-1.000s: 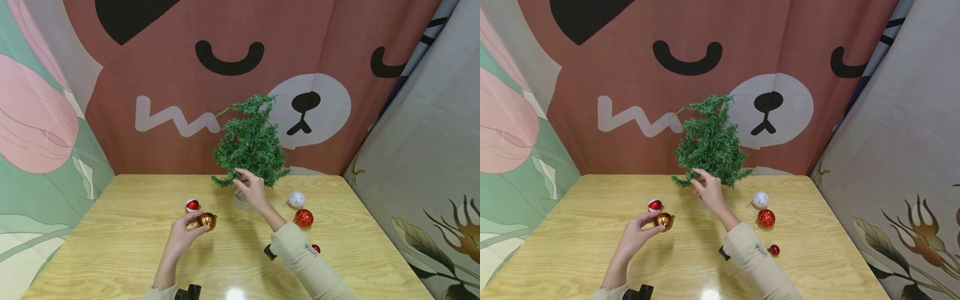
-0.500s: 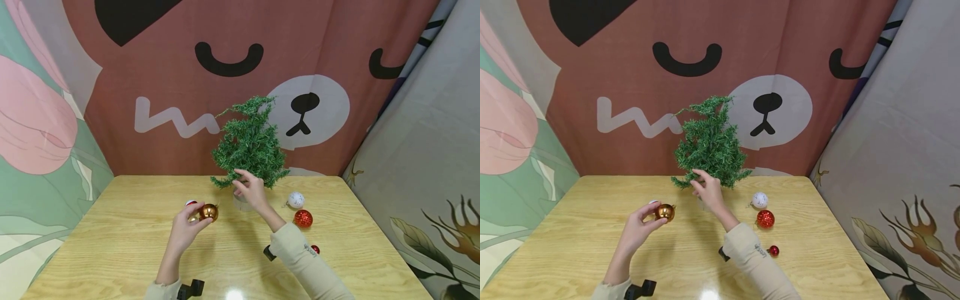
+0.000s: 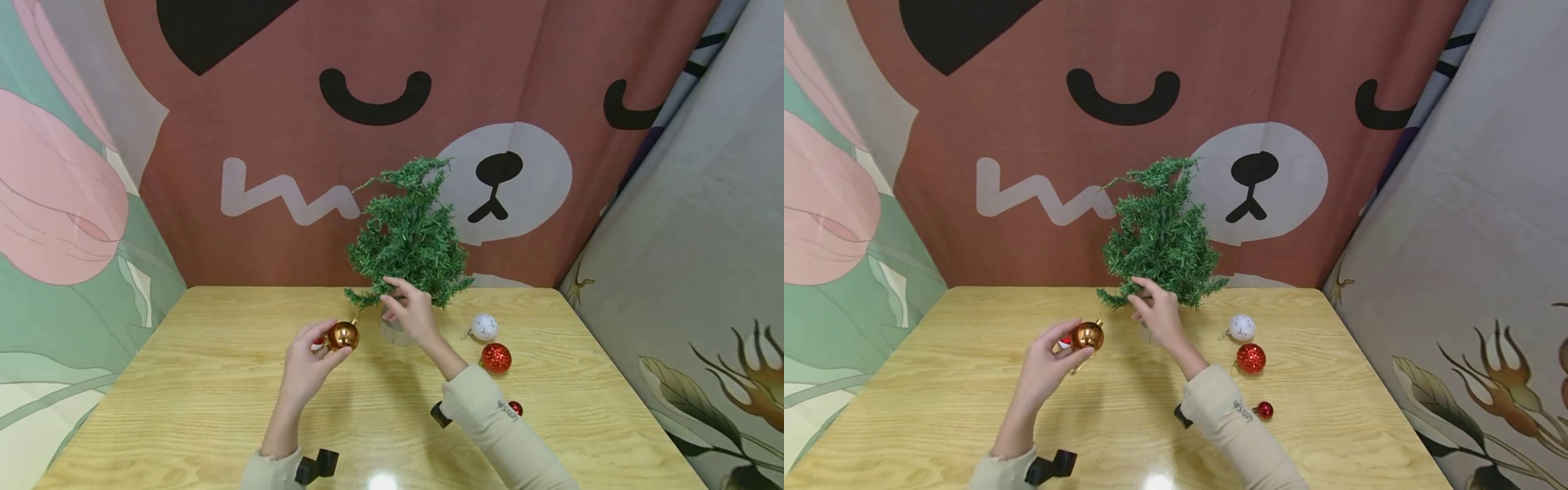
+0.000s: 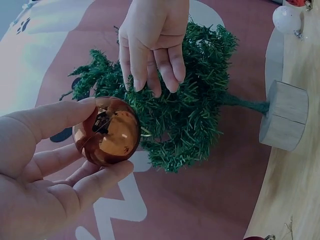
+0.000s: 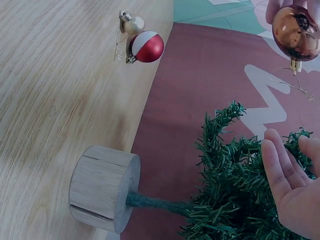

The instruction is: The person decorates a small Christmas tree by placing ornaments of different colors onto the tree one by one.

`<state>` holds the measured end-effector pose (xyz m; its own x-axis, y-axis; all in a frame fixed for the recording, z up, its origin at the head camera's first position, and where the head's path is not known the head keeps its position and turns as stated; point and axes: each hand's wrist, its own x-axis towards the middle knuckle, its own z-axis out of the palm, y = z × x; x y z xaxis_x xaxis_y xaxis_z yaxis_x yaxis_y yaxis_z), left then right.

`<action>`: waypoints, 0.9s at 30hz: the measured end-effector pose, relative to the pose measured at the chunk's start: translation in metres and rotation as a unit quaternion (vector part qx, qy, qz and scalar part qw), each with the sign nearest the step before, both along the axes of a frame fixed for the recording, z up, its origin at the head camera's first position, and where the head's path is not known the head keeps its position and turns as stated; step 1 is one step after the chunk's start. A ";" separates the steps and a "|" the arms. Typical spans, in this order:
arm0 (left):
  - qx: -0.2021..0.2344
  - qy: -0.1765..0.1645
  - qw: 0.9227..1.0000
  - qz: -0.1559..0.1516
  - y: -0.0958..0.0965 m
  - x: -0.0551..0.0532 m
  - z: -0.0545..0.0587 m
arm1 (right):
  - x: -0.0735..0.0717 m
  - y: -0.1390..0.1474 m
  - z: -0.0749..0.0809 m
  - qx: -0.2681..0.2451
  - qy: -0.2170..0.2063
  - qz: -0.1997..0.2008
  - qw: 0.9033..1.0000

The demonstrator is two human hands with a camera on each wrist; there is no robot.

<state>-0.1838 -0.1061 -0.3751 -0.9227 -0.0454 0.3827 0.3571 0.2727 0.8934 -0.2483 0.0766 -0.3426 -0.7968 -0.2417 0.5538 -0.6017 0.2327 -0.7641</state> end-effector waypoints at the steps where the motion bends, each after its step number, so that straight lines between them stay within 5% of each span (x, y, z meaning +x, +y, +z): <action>1: -0.001 0.005 1.000 0.003 0.001 0.000 0.000 | 0.000 0.000 0.000 0.001 0.001 0.000 1.000; 19: -0.032 0.118 0.991 0.053 0.021 -0.011 -0.003 | -0.001 0.000 0.000 0.009 0.018 -0.007 1.000; 27: -0.053 0.172 0.980 0.081 0.028 -0.016 -0.006 | -0.003 0.000 -0.002 0.000 0.019 0.002 1.000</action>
<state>-0.1994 -0.0776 -0.3809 -0.7216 -0.1243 0.6811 0.5774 0.4348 0.6910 -0.2510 0.0770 -0.3448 -0.7744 -0.2451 0.5833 -0.6309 0.2290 -0.7413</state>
